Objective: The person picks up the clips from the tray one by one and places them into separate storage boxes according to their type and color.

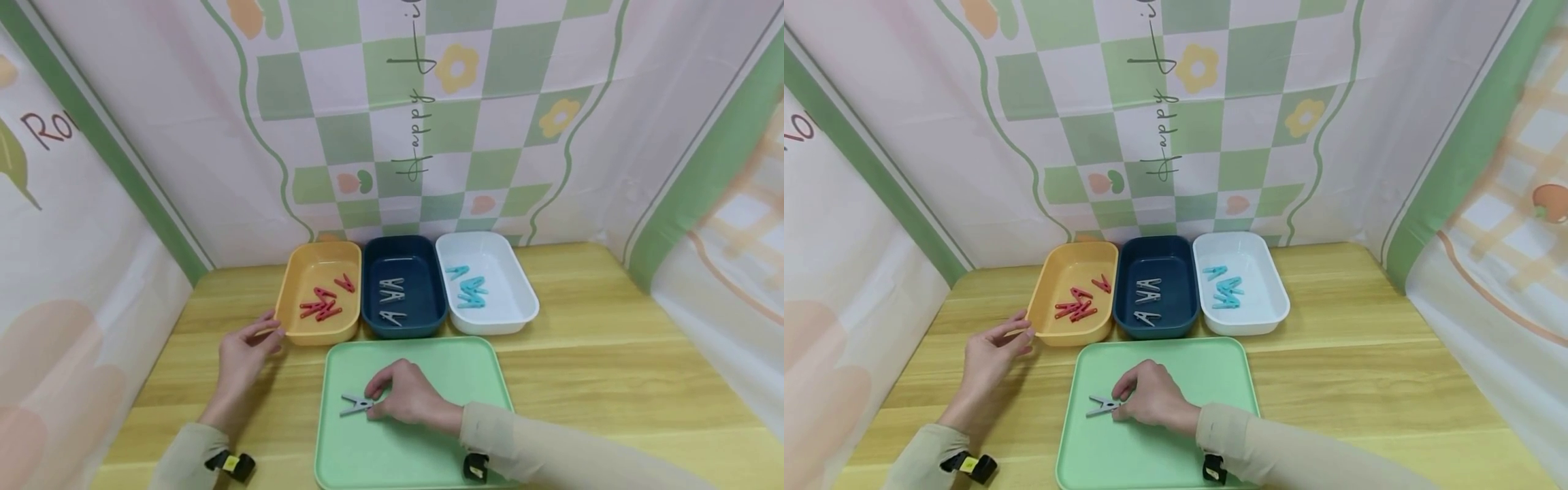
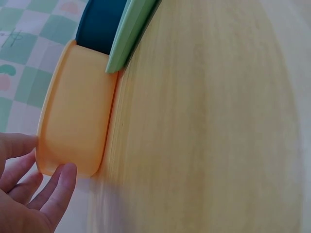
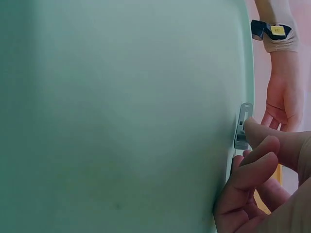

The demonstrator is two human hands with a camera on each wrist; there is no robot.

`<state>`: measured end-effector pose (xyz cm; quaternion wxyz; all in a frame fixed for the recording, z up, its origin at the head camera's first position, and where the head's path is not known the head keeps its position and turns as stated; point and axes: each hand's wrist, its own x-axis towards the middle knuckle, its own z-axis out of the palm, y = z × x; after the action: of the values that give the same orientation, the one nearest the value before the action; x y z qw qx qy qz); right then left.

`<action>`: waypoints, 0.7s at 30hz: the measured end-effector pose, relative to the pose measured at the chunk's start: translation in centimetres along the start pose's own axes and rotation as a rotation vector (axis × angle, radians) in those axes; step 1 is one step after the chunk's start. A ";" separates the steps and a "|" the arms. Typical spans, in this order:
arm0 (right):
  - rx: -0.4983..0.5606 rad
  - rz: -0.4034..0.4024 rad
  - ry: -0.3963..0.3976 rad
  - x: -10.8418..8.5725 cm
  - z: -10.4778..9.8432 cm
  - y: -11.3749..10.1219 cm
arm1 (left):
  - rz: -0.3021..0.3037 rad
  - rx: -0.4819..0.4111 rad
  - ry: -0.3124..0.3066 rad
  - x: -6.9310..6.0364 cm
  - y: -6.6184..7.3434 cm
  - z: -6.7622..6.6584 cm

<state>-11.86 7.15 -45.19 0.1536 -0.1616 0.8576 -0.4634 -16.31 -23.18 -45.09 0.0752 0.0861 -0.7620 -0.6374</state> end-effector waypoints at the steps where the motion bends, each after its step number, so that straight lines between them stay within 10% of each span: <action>1: -0.005 0.003 0.001 0.0 0.0 0.0 | 0.000 -0.001 -0.001 0.0 0.0 0.0; 21: 0.023 0.024 0.006 0.1 -0.1 0.3 | -0.017 -0.006 0.000 0.0 -0.1 0.0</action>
<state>-11.99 7.33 -45.35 0.1583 -0.1479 0.8547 -0.4718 -16.30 -23.16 -45.19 0.0701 0.0922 -0.7592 -0.6405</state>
